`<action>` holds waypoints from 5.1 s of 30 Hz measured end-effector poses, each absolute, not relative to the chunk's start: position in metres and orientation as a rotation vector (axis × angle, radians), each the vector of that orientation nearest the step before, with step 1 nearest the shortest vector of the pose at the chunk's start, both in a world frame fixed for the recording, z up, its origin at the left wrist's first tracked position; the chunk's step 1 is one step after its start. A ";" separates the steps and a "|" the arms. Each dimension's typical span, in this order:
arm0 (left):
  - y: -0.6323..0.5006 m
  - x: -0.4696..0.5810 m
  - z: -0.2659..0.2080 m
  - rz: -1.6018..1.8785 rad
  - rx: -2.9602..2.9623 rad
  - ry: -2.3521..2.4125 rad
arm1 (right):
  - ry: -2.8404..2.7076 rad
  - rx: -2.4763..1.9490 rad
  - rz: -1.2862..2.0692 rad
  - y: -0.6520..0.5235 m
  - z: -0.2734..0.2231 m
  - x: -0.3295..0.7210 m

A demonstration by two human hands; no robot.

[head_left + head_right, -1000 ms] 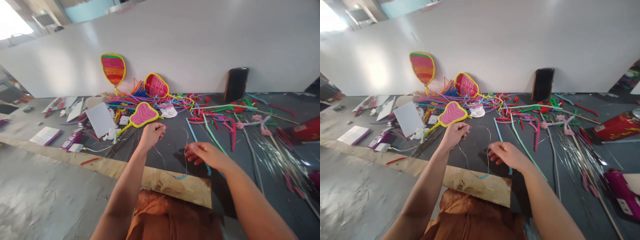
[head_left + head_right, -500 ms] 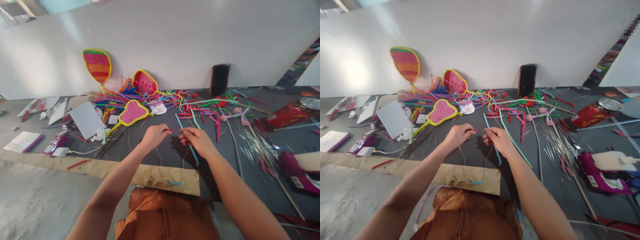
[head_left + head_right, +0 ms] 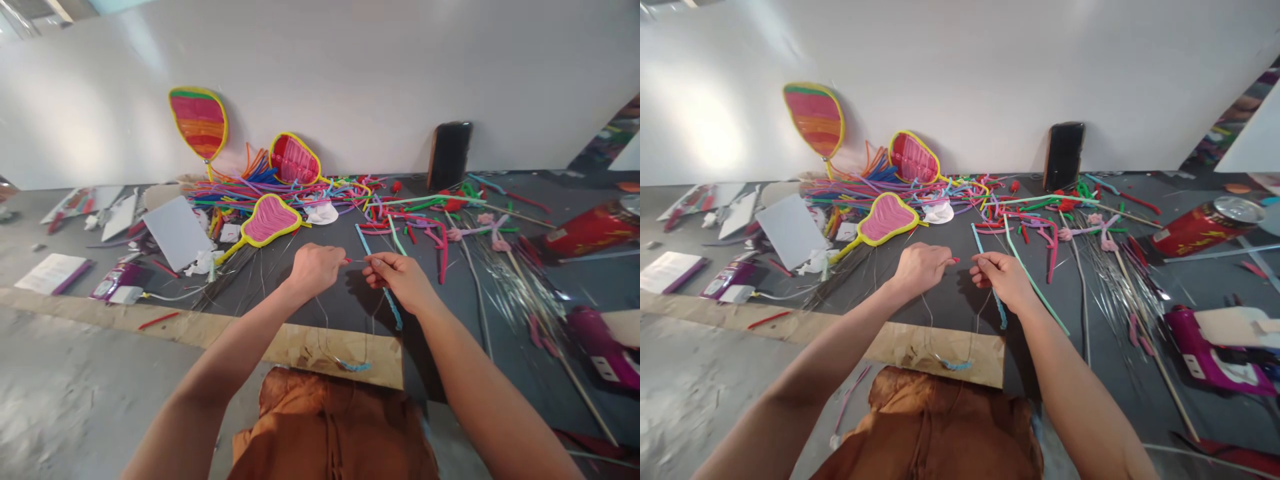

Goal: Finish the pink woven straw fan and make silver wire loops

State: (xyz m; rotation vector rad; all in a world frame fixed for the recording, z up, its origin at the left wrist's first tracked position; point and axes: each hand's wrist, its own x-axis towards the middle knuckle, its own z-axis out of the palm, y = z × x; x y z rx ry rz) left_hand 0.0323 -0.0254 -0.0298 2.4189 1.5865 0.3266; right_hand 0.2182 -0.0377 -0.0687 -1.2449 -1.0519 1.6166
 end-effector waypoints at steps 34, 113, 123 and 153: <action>-0.080 -0.011 -0.067 0.772 0.931 1.316 | -2.522 -1.093 0.457 -0.122 -0.083 0.161; -0.146 0.005 -0.060 1.020 0.526 1.133 | -2.069 -1.116 0.359 -0.134 -0.071 0.173; -0.142 0.016 -0.052 1.194 0.440 0.995 | -0.436 -0.914 1.830 -0.160 -0.077 0.160; -0.147 0.045 -0.050 1.214 0.280 0.983 | -0.068 -0.712 1.783 -0.163 -0.068 0.139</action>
